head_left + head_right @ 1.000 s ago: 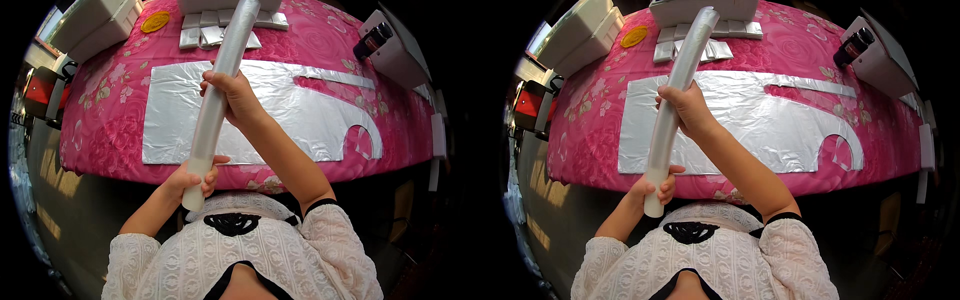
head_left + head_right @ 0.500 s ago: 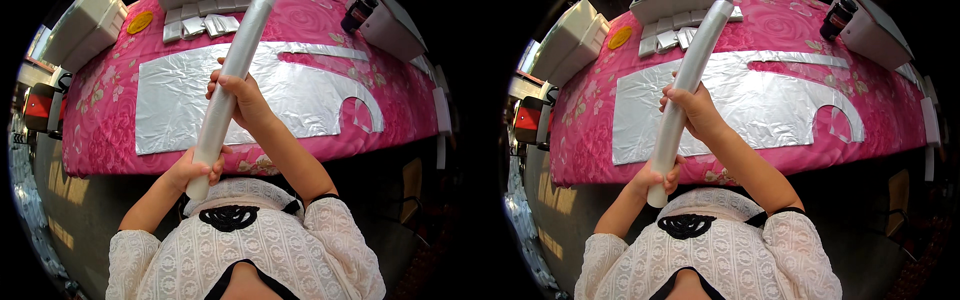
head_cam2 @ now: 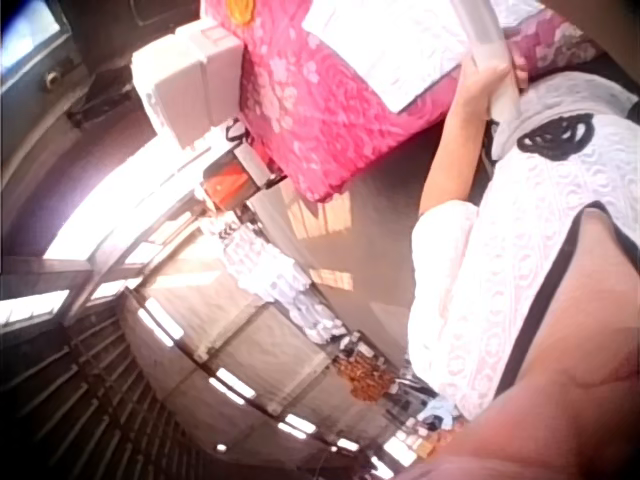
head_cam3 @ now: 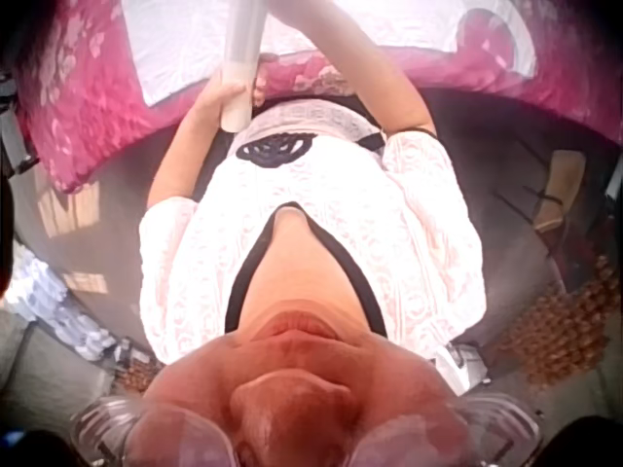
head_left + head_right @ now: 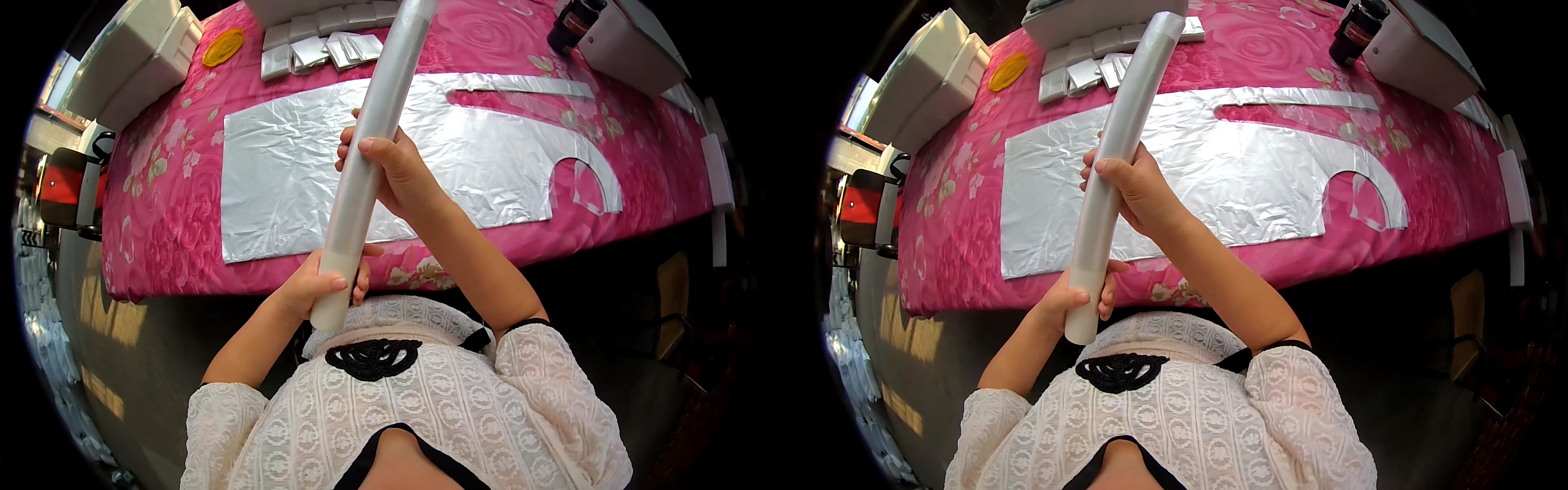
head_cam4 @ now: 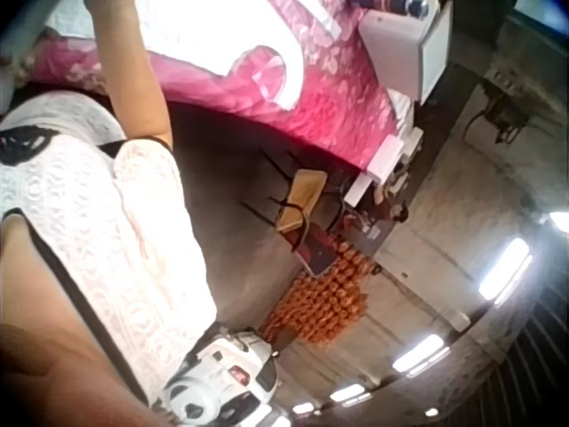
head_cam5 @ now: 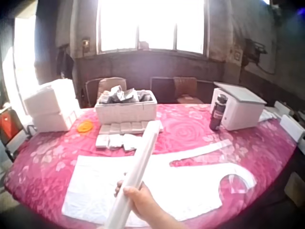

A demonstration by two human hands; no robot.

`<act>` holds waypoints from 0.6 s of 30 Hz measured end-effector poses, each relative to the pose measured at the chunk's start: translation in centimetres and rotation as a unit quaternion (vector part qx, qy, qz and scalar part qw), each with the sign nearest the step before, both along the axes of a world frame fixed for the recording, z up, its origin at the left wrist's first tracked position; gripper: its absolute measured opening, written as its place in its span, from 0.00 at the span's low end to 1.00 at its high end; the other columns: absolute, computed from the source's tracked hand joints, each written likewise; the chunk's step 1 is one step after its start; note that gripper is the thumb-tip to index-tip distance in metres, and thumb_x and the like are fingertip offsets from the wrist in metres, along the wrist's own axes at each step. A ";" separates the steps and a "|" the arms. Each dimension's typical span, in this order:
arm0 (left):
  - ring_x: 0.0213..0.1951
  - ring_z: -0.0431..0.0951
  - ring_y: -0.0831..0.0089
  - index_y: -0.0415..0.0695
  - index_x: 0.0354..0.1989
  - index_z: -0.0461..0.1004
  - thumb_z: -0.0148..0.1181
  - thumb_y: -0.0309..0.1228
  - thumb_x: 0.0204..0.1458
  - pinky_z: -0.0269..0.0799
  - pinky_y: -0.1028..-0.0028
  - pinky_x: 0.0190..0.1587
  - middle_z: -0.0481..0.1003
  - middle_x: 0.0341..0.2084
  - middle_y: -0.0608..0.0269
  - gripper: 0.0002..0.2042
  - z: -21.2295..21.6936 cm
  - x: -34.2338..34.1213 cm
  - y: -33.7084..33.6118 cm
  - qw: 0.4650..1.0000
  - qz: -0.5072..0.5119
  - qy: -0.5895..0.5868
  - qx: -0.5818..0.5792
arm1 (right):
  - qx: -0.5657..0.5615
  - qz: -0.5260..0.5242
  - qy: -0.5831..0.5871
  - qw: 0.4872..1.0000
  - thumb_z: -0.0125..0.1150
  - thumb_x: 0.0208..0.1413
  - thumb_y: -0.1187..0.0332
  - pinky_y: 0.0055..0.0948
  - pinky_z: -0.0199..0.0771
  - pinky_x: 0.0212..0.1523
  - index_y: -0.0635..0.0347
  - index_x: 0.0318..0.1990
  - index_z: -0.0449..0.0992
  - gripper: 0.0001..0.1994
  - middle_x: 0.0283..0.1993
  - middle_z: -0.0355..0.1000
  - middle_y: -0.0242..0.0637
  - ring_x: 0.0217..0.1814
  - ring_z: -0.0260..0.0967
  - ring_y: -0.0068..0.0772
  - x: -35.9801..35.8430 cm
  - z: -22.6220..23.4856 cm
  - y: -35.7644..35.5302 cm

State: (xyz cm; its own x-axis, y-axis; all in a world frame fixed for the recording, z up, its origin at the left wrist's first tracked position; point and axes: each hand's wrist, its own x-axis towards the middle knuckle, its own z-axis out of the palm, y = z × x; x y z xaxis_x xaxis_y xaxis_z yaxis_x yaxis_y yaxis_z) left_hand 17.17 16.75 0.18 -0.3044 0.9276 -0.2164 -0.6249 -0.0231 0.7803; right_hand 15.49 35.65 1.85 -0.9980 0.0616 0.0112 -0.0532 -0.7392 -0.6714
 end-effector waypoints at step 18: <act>0.22 0.70 0.76 0.40 0.45 0.67 0.55 0.47 0.50 0.69 0.75 0.26 0.69 0.23 0.64 0.23 -5.4 1.1 -7.8 0.948 -0.021 -0.001 -0.317 | 0.359 -0.168 -0.219 0.892 0.61 0.45 0.64 0.22 0.65 0.37 0.65 0.45 0.68 0.21 0.37 0.69 0.36 0.36 0.64 0.23 -3.1 -8.1 11.2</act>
